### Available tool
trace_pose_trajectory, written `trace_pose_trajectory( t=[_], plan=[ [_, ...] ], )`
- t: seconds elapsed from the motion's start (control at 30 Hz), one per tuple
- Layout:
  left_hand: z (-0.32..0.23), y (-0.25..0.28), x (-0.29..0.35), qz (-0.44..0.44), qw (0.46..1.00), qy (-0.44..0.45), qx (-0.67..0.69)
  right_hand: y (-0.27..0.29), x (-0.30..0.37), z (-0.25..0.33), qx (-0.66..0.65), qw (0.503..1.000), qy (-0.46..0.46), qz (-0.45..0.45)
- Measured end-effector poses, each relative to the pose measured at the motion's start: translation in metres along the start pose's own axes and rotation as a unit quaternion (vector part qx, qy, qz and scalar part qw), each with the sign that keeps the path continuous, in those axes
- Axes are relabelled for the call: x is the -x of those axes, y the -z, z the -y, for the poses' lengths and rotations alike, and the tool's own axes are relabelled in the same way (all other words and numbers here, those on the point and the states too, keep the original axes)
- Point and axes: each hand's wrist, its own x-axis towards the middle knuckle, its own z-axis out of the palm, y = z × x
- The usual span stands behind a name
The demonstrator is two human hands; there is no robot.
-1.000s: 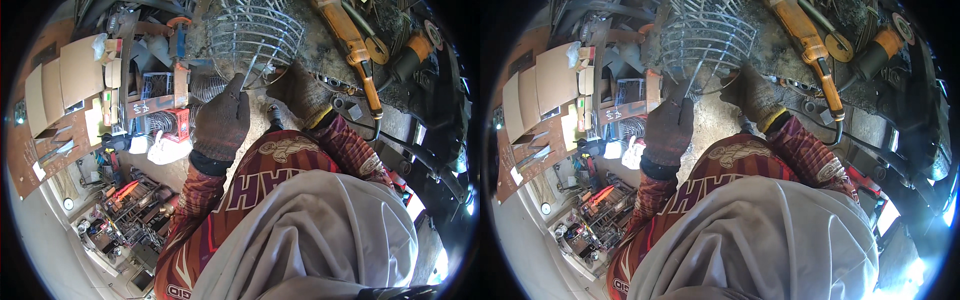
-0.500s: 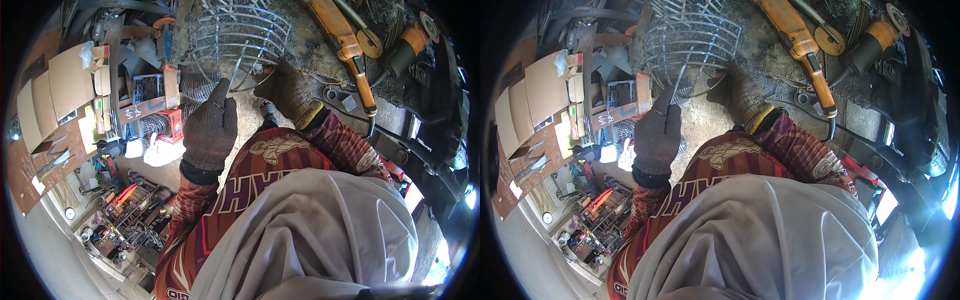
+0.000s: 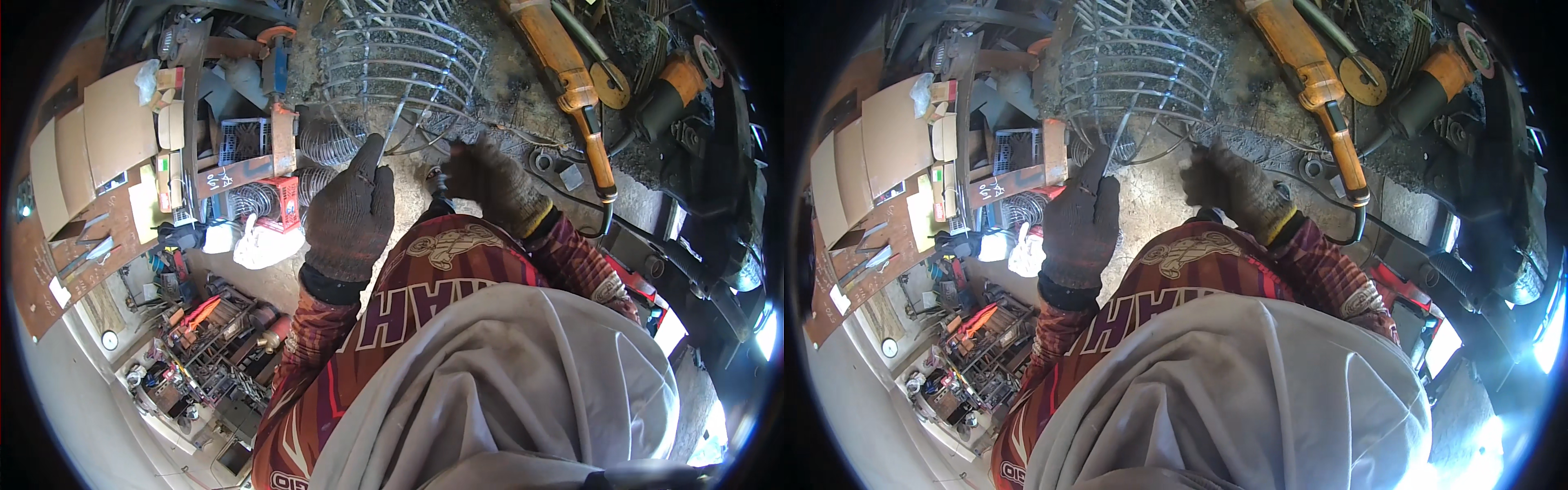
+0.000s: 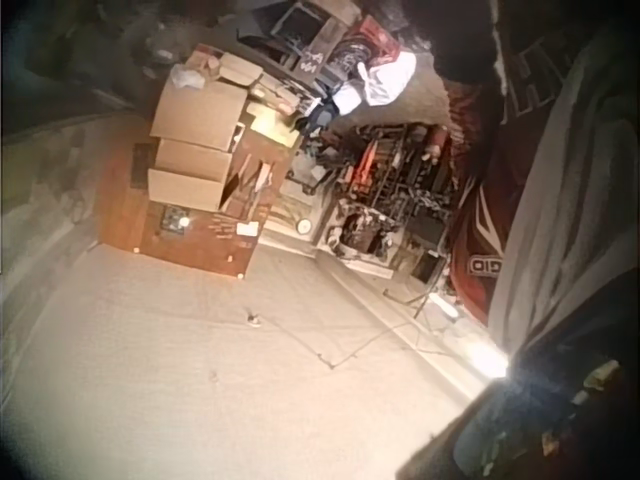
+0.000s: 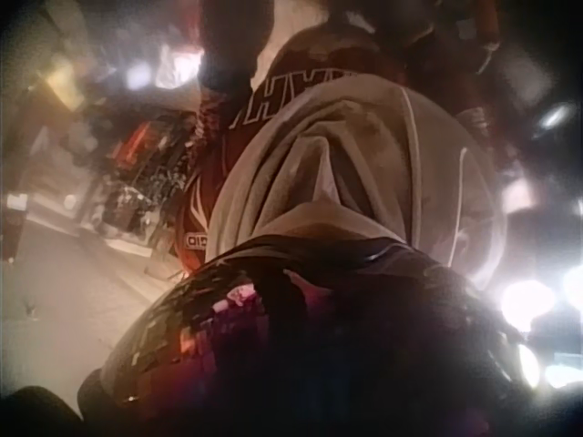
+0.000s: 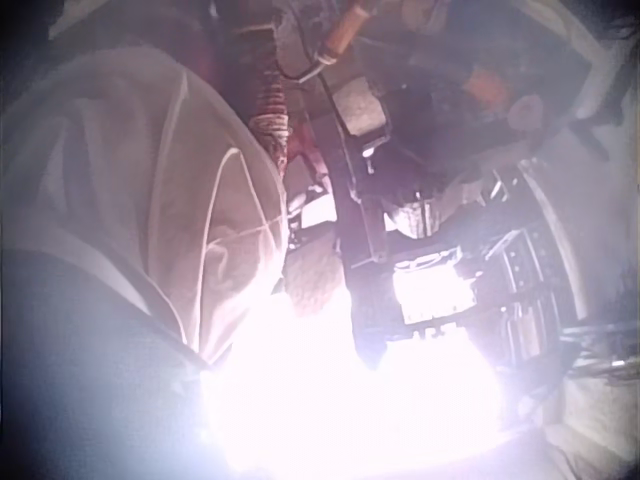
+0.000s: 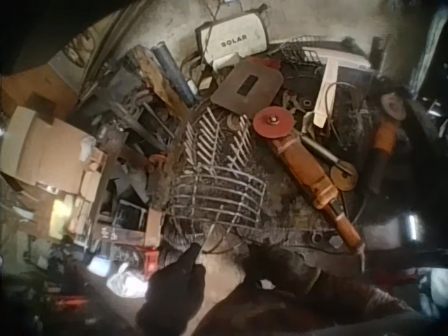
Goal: The person welds components onto a curved metal cage-like frame using a welding tool, holding metal rods and small plates against the frame before applying the tool by hand.
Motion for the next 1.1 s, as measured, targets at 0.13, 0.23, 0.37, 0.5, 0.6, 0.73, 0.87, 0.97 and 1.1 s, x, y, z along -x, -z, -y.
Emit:
trace_pose_trajectory(
  t=[0.13,0.23,0.37,0.5,0.6,0.73,0.87,0.97,1.1],
  plan=[
    [0.003,-0.003,0.002,-0.009,0.999,0.019,0.048,0.029,0.013,-0.001,0.206,0.978,-0.014,-0.036],
    [-0.002,0.001,0.0,-0.002,0.999,0.014,0.031,0.044,0.013,-0.011,0.456,0.868,0.195,-0.025],
    [-0.001,-0.004,0.0,-0.026,0.998,0.01,0.058,0.042,0.019,-0.005,0.477,0.824,0.305,0.012],
    [-0.001,-0.002,-0.001,0.005,0.997,0.046,0.062,0.043,0.027,0.001,0.466,0.831,0.304,0.003],
    [-0.003,0.0,-0.002,0.003,0.996,0.053,0.072,0.053,0.036,0.013,0.402,0.902,0.157,-0.018],
    [0.006,-0.005,0.001,-0.053,0.997,-0.063,-0.01,0.012,0.069,0.036,0.284,0.955,0.027,-0.083],
    [0.009,-0.005,0.004,-0.048,0.997,-0.06,-0.017,0.014,0.085,0.021,0.251,0.957,0.121,-0.084],
    [0.009,-0.006,0.004,-0.054,0.997,-0.062,-0.004,0.014,0.105,0.022,0.236,0.946,0.207,-0.084],
    [-0.007,0.001,0.0,-0.016,0.991,0.09,0.099,0.011,0.142,0.031,0.303,0.863,0.387,-0.116]
  ],
)
